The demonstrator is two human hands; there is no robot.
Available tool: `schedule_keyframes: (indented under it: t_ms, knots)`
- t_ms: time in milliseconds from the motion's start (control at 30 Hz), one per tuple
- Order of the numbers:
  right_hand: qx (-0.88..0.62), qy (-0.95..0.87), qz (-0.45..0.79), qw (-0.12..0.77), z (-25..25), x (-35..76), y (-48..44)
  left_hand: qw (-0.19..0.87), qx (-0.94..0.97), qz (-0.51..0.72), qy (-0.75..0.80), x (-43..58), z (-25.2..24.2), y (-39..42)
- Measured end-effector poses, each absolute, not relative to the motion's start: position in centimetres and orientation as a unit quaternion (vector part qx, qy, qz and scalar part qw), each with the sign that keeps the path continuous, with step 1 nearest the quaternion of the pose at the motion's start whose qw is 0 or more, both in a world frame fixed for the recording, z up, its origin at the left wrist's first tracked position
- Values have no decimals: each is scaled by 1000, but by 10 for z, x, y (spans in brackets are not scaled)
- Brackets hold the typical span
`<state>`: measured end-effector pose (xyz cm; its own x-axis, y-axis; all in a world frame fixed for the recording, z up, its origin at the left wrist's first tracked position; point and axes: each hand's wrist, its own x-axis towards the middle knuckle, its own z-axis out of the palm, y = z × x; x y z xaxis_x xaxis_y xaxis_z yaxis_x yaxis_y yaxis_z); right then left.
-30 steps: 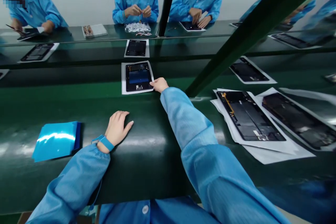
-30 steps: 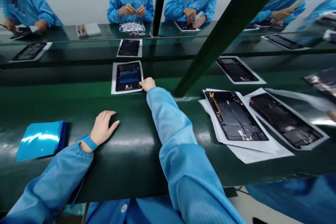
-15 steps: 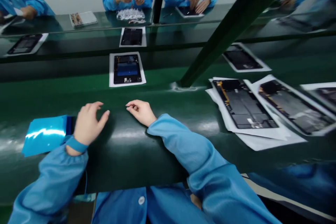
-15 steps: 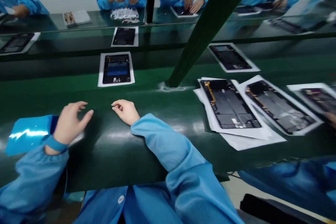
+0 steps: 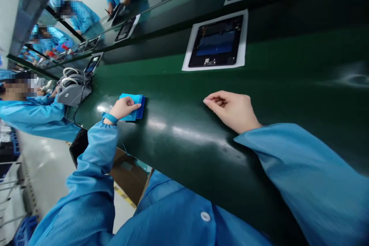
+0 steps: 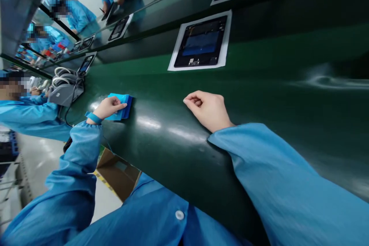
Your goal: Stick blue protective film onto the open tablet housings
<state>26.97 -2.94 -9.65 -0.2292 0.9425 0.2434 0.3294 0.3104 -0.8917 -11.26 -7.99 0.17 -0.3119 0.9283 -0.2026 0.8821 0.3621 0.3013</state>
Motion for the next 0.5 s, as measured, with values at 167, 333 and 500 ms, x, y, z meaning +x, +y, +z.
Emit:
schedule_keyframes:
  t_ms: [167,333,500]
  knots:
    - [-456,-705,366,400,-93,267,-30,271,556,102,779,-126,1,-80]
    - [-450,-712,364,398,-95,268,-26,301,565,133,757,-132,9,-80]
    - [-422,-714,379,411,-91,261,-35,205,589,194,757,-100,49,-106]
